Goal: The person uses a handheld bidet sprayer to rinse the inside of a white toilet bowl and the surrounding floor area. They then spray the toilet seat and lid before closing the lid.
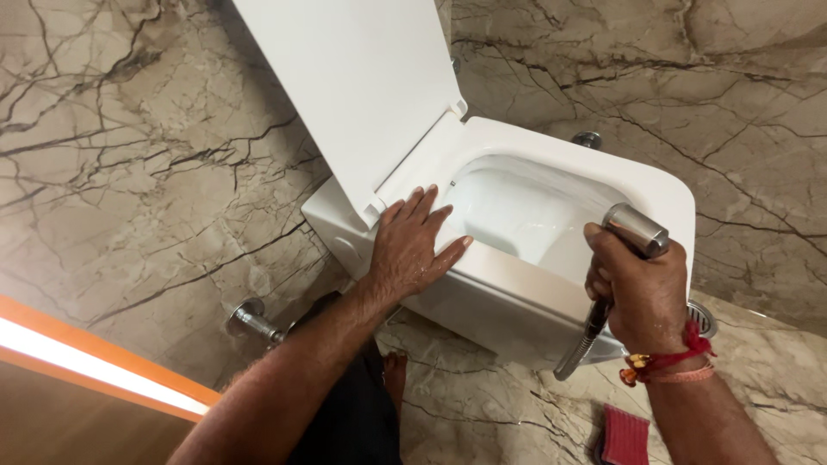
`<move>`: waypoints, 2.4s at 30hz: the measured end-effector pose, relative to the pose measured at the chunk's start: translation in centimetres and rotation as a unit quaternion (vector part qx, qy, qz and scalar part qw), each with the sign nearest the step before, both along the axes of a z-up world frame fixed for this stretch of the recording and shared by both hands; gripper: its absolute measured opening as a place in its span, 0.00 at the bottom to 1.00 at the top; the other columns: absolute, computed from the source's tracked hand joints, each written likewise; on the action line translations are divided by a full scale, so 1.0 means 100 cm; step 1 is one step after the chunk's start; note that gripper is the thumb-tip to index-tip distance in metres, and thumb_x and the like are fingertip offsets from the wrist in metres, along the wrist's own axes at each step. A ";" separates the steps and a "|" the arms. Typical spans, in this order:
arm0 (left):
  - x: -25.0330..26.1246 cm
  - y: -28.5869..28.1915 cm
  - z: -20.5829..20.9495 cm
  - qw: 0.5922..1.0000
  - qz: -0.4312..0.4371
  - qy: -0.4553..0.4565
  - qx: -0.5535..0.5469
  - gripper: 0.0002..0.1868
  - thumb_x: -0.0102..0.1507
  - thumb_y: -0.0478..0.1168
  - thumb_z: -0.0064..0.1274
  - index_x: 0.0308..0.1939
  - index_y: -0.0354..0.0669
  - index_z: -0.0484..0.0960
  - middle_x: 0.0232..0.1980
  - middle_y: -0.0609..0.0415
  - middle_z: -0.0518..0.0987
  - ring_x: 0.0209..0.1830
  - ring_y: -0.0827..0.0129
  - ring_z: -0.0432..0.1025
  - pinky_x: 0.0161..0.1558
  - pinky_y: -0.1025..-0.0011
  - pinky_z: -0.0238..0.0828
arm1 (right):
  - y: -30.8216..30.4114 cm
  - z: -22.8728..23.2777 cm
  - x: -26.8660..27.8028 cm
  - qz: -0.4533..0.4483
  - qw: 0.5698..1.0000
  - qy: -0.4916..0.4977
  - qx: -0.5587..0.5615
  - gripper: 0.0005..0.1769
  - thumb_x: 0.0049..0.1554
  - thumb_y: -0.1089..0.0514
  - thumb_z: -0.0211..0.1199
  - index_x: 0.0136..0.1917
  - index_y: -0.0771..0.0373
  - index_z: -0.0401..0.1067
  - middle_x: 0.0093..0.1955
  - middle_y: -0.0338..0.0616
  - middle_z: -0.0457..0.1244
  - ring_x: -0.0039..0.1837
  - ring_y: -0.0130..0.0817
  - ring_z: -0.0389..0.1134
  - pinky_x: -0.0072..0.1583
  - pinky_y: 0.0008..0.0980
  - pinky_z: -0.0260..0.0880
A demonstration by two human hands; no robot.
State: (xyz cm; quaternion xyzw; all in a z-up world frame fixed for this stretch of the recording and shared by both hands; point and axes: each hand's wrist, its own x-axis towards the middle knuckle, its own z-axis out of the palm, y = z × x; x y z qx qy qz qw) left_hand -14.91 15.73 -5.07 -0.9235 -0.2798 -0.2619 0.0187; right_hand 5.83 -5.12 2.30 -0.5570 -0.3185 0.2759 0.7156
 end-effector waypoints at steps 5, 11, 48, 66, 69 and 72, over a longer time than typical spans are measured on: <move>0.002 0.010 0.002 0.998 -0.008 0.060 -0.019 0.44 0.68 0.72 0.31 0.68 0.38 0.74 0.79 0.31 0.55 0.80 0.43 0.48 0.73 0.45 0.44 | -0.005 0.003 -0.003 0.000 1.000 -0.002 0.005 0.06 0.59 0.64 0.66 0.42 0.65 0.70 0.28 0.35 0.55 0.27 0.26 0.55 0.31 0.30 0.55; 0.020 0.036 0.030 0.950 -0.016 0.258 -0.176 0.49 0.61 0.80 0.25 0.68 0.51 0.73 0.82 0.38 0.31 0.83 0.48 0.27 0.76 0.44 0.27 | -0.013 0.008 -0.008 -0.001 1.000 -0.030 0.001 0.05 0.59 0.65 0.66 0.43 0.64 0.70 0.30 0.35 0.57 0.28 0.25 0.57 0.32 0.30 0.56; 0.046 0.037 0.021 0.978 -0.002 0.194 -0.082 0.47 0.65 0.81 0.23 0.21 0.47 0.79 0.30 0.56 0.83 0.66 0.57 0.70 0.74 0.39 0.48 | 0.023 0.028 -0.067 0.047 0.982 -0.178 -0.039 0.07 0.59 0.63 0.65 0.40 0.62 0.69 0.28 0.36 0.58 0.27 0.24 0.59 0.31 0.27 0.57; 0.023 0.025 0.023 0.998 -0.033 -0.049 -0.007 0.23 0.60 0.62 0.56 0.30 0.46 0.86 0.38 0.53 0.85 0.69 0.52 0.69 0.60 0.43 0.61 | 0.047 0.027 -0.104 0.017 0.991 -0.128 -0.042 0.10 0.58 0.59 0.67 0.38 0.66 0.74 0.25 0.35 0.59 0.26 0.24 0.57 0.29 0.28 0.55; 0.022 0.022 0.023 0.998 -0.033 -0.047 -0.031 0.21 0.60 0.59 0.57 0.27 0.46 0.86 0.34 0.53 0.85 0.68 0.53 0.70 0.60 0.44 0.61 | 0.048 0.025 -0.106 0.043 0.991 -0.120 -0.040 0.12 0.57 0.57 0.67 0.36 0.67 0.74 0.24 0.35 0.57 0.26 0.24 0.54 0.29 0.29 0.52; 0.022 0.022 0.018 0.997 -0.037 -0.066 -0.022 0.21 0.61 0.59 0.57 0.27 0.46 0.86 0.34 0.52 0.84 0.64 0.53 0.73 0.62 0.47 0.62 | 0.047 0.022 -0.107 0.047 0.987 -0.133 -0.074 0.12 0.56 0.56 0.67 0.35 0.66 0.75 0.22 0.38 0.58 0.25 0.26 0.55 0.29 0.31 0.54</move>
